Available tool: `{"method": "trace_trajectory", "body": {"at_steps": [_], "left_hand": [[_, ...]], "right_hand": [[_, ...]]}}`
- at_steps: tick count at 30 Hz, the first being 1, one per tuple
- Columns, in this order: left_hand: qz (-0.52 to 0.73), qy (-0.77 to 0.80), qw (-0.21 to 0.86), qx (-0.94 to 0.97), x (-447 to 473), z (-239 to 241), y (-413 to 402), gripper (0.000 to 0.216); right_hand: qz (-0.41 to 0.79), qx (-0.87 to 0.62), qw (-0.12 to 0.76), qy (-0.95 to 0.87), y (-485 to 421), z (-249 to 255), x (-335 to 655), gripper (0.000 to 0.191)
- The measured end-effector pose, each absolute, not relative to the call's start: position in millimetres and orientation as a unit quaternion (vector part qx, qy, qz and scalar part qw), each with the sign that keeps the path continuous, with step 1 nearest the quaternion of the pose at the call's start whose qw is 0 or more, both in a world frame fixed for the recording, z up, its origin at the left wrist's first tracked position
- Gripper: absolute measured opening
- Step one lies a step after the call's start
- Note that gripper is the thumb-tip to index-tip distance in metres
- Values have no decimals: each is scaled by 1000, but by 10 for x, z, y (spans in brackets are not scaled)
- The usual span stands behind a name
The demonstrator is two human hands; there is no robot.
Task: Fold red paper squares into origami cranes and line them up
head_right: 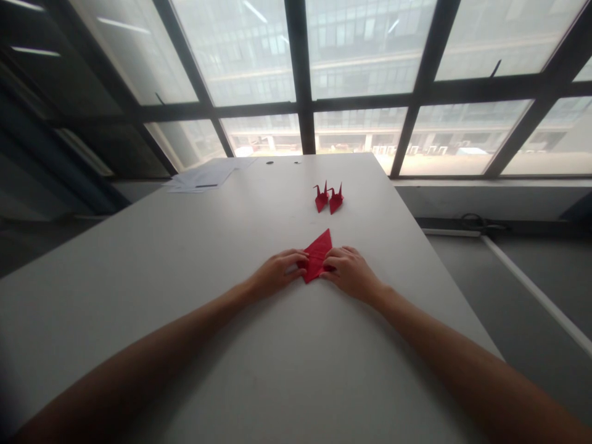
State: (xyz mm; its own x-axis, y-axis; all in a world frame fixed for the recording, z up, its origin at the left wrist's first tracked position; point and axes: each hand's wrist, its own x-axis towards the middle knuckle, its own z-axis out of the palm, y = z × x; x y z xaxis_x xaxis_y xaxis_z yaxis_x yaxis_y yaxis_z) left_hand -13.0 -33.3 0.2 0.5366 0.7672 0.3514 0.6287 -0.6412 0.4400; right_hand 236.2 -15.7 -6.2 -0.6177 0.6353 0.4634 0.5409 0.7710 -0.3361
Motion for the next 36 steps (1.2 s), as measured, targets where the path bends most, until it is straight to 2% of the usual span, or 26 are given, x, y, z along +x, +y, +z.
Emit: {"method": "trace_trajectory", "body": {"at_steps": [7, 12, 29, 36], "left_hand": [[246, 390, 109, 881, -194, 1, -280, 37], [248, 393, 109, 879, -207, 2, -268, 42], [270, 408, 85, 868, -174, -32, -278, 29], [278, 398, 88, 870, -155, 2, -312, 23]], "right_hand": [[166, -265, 302, -901, -21, -78, 2492, 11], [165, -244, 308, -905, 19, -79, 2529, 17], [110, -308, 345, -880, -22, -75, 2501, 27], [120, -336, 310, -881, -79, -24, 2460, 24]]}}
